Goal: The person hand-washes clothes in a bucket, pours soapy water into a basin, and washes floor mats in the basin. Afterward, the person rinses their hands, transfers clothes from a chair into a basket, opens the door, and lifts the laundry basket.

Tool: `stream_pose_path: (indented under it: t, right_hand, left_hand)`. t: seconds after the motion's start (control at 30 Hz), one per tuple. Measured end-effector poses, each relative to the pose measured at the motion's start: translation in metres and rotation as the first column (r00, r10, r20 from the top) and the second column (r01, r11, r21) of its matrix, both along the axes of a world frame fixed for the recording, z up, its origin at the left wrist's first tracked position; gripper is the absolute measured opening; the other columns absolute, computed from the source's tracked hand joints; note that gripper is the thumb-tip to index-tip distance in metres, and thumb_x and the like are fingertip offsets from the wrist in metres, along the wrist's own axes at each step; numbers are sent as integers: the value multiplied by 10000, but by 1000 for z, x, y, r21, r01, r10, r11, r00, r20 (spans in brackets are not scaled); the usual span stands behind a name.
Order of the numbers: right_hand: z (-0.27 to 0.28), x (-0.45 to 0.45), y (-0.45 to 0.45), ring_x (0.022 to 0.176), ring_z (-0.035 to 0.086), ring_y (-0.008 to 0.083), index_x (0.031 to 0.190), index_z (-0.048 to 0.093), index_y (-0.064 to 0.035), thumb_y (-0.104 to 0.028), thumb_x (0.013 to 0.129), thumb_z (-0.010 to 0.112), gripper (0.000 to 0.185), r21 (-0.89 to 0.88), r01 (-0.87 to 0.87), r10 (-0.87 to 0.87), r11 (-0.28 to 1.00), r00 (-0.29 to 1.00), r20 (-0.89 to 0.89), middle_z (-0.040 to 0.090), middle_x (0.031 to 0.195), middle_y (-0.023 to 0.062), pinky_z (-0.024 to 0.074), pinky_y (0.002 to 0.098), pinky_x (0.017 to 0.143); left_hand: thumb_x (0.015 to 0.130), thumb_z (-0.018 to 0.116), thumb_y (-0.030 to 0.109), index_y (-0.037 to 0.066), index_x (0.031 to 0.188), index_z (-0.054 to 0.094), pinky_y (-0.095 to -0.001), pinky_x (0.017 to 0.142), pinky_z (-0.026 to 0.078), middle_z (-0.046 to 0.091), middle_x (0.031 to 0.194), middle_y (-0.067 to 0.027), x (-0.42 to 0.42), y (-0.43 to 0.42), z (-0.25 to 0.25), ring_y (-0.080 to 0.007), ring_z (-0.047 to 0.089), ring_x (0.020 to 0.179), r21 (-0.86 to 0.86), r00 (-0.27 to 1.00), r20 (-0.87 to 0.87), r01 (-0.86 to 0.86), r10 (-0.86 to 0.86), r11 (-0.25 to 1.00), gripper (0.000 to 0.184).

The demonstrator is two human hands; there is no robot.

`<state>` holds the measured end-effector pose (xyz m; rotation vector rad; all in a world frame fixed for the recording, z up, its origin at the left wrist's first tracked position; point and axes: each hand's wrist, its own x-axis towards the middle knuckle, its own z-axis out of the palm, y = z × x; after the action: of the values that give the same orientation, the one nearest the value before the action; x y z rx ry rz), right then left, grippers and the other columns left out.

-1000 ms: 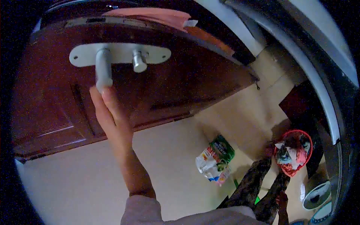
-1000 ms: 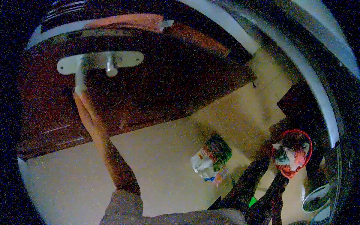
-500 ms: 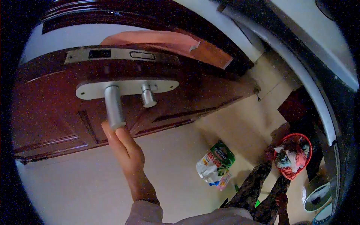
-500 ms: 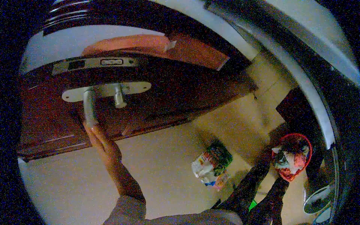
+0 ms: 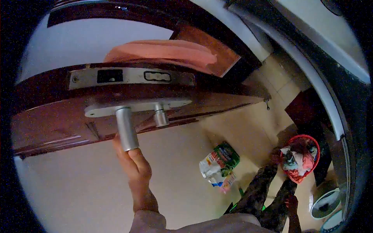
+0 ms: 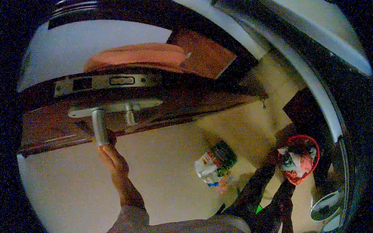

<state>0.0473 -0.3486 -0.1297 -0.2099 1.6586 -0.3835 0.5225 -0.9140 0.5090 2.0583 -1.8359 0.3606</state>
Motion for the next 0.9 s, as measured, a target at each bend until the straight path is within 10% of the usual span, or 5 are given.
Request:
stream_pose_path:
  t: [0.1,0.2,0.53,0.73,0.9]
  right_hand:
    - [194,25,-178,617,492,150,1105,498,-112,-397,857,489,378,-142,-28,58,990,974,217,550,831,52,382,255,457]
    - [42,-28,-62,601,518,121,1101,494,-109,-280,840,557,319,-381,-482,497,789,865,-65,558,833,37,385,212,465]
    - [203,-54,-178,739,558,115,1072,518,-91,-260,839,571,293,86,-94,56,992,928,368,576,890,35,444,234,614]
    - [196,-50,-163,667,575,124,1073,522,-66,-189,810,592,298,10,-101,90,995,925,368,595,841,41,446,229,560]
    - [193,-36,-161,739,585,142,1100,516,-68,-273,810,595,364,-61,-90,108,994,891,441,600,888,68,440,236,618]
  left_hand:
    - [916,298,347,-16,1034,431,-322,747,363,465,954,-133,-6,27,4,-214,444,829,36,999,-23,32,-31,999,404]
    - [915,295,360,-9,1090,418,-345,790,356,456,1033,-150,-15,59,6,-227,441,902,126,996,-63,71,-63,989,427]
    - [873,478,330,28,1361,179,-357,1018,220,310,1354,-112,-80,245,-50,-224,328,1216,-256,949,-61,-315,309,914,647]
    - [721,588,-6,205,1393,61,-431,1029,207,169,1423,-51,-167,307,-144,-251,259,1261,595,122,-753,-292,646,749,879]
    - [771,585,-17,74,1371,88,-412,1050,130,179,1400,-121,-183,320,-156,-254,195,1296,605,192,-750,-188,633,774,785]
